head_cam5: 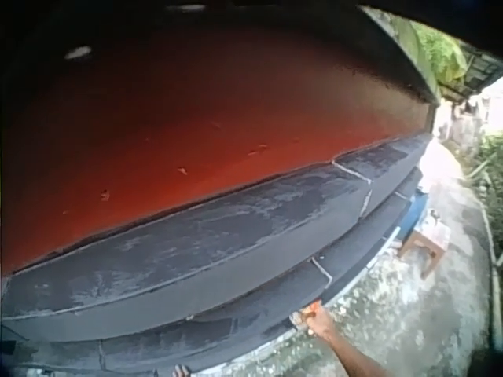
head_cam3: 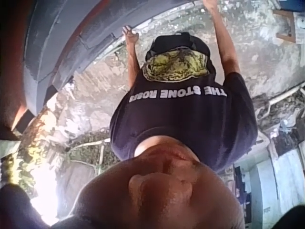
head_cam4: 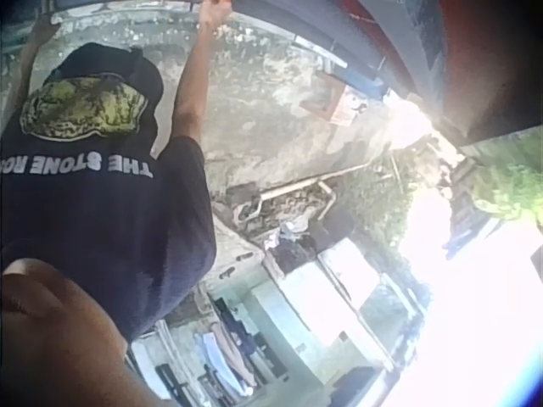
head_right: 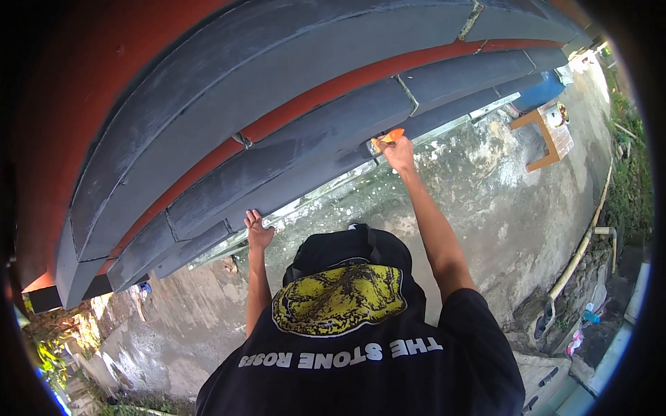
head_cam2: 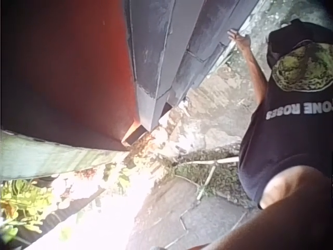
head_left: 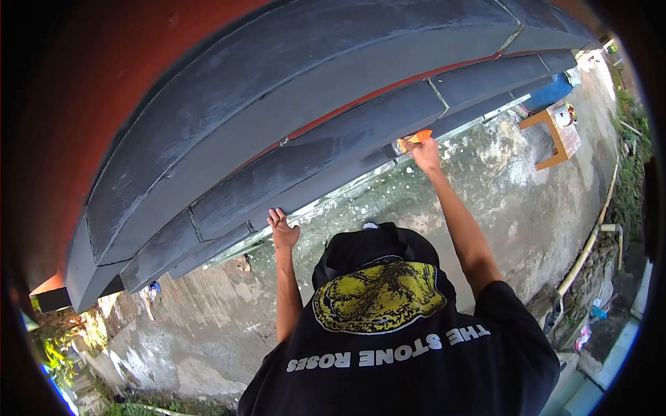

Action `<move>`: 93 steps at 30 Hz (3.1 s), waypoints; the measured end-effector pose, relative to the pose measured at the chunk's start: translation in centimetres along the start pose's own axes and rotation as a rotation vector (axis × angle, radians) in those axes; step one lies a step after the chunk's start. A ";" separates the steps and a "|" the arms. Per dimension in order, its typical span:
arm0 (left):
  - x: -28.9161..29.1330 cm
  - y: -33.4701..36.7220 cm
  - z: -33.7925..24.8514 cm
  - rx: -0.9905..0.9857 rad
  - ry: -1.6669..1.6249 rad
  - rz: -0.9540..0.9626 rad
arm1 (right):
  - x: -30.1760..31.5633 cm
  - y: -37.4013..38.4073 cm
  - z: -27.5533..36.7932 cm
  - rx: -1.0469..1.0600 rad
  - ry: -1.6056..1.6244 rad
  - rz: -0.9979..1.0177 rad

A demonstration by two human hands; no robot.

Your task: Painting the grey decorative panels of an exterior wall with dark paint.

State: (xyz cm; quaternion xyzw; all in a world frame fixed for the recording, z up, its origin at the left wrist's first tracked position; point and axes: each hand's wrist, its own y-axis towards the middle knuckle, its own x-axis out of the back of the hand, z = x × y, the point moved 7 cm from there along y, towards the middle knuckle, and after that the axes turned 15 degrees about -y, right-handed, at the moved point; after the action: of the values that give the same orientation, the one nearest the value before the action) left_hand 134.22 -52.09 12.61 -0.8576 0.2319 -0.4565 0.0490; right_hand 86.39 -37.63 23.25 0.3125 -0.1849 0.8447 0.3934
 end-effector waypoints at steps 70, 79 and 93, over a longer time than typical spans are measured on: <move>-0.5 0.8 1.5 -0.013 -0.010 0.033 | 1.1 2.2 -4.5 -0.249 0.424 -0.558; -0.8 1.0 -0.6 0.085 0.171 0.058 | -6.6 -3.2 1.7 0.028 0.288 -0.360; -0.5 0.8 -0.6 0.147 0.152 0.062 | -2.7 -2.5 0.4 0.037 0.192 -0.675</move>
State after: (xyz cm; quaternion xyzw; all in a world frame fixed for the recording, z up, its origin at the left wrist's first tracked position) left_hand 133.23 -52.45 12.31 -0.8070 0.2275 -0.5342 0.1081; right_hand 89.89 -37.78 21.91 0.2823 -0.0179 0.6956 0.6604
